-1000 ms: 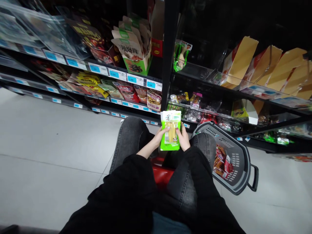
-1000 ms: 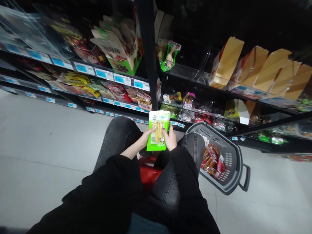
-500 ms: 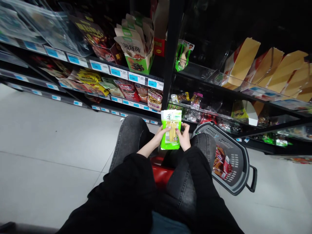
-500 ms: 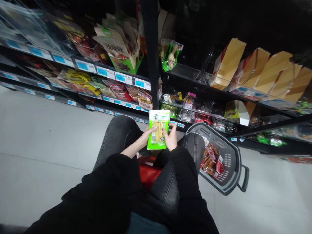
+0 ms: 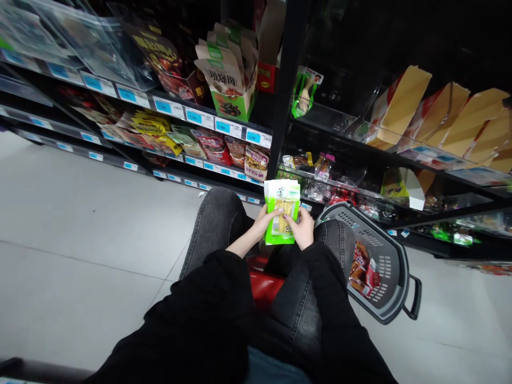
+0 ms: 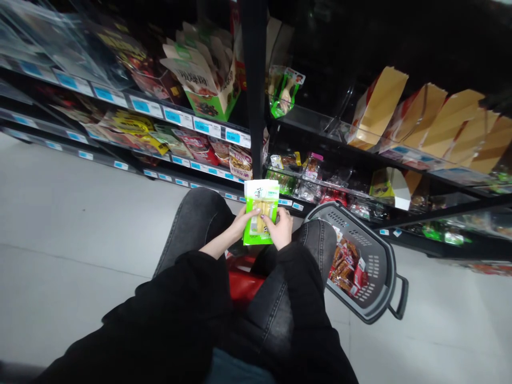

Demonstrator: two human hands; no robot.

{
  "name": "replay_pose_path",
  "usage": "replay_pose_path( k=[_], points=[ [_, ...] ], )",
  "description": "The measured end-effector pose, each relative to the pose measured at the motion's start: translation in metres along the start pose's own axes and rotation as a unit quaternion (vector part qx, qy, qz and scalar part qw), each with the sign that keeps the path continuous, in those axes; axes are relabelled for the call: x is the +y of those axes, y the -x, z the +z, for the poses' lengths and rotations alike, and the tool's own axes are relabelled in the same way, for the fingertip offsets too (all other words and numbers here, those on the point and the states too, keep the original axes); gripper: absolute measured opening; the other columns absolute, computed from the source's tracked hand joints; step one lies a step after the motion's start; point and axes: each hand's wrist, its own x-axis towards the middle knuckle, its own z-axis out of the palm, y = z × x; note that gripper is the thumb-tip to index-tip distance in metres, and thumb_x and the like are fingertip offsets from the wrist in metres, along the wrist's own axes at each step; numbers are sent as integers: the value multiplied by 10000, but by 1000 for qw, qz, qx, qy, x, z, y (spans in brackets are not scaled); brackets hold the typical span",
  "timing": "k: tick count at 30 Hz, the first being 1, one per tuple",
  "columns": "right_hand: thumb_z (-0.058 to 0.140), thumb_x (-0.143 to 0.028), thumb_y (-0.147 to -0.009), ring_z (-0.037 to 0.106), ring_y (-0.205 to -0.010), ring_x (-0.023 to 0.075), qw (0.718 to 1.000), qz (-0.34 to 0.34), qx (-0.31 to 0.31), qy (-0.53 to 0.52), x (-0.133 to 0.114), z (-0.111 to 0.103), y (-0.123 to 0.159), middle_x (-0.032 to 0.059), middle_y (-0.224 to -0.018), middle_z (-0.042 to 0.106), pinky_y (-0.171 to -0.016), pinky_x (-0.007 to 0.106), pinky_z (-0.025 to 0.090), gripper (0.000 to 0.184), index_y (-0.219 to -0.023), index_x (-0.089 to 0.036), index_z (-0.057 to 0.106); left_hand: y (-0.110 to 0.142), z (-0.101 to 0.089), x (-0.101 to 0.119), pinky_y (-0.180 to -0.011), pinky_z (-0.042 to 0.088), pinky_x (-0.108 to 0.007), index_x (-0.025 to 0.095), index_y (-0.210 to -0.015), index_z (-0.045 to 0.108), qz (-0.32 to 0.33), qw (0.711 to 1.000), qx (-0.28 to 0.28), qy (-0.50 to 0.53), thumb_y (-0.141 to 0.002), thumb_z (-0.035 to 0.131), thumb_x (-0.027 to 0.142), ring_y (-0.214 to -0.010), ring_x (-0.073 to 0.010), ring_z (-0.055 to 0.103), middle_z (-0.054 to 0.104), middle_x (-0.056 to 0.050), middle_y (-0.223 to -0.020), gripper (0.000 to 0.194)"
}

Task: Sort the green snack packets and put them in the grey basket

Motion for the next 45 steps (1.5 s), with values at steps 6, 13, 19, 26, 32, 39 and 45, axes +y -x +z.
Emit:
replay_pose_path(
  k=[6,13,19,26,32,39,45],
  points=[
    [634,-381,-659,426,-531,105,997,45,-34,-52,7,1,1,-24,-645,563,-540,236,374,271,-838,-179,605,-1,-2,-1,-822,478,-399,161,-1111,543,47,997,12,-52,-606,722,269,-852,-242,639,662,-96,-990,547],
    [698,-329,-596,568,-616,141,960,111,-96,-238,12,7,1,20,-760,676,-606,272,467,304,-853,-176,644,-3,-3,-3,-863,459,-407,167,-1071,559,75,990,44,-107,-600,724,282,-945,-258,608,640,-99,-1050,511],
    [713,-314,-579,620,-697,175,918,143,-124,-350,12,6,0,22,-797,697,-693,323,500,292,-824,-166,659,-4,-4,-5,-836,471,-399,176,-1119,540,87,988,32,-121,-596,727,285,-919,-251,614,645,-91,-1026,566],
    [692,-337,-605,613,-748,188,934,135,-112,-311,14,10,0,33,-830,687,-743,338,488,315,-862,-162,642,-1,1,0,-830,476,-388,177,-1150,519,97,987,36,-122,-577,745,276,-932,-256,609,642,-93,-1037,624],
    [650,-354,-650,603,-823,189,943,111,-102,-297,19,7,-3,37,-899,671,-811,345,467,329,-918,-168,614,-3,1,4,-876,459,-390,156,-1090,539,94,994,19,-58,-609,727,357,-1018,-272,583,618,-121,-1113,555],
    [643,-289,-649,603,-815,170,912,128,-39,-387,19,0,-6,30,-921,661,-822,343,459,332,-956,-176,588,-7,-2,8,-829,491,-378,168,-1041,540,68,997,27,-20,-598,744,327,-930,-255,628,649,-103,-1064,513],
    [618,-254,-616,558,-663,127,869,161,-7,-468,8,-9,-6,-26,-745,626,-689,275,455,275,-883,-202,583,-7,-2,11,-818,500,-365,172,-1004,553,50,998,44,8,-592,745,338,-879,-235,644,670,-85,-1007,484]
  ],
)
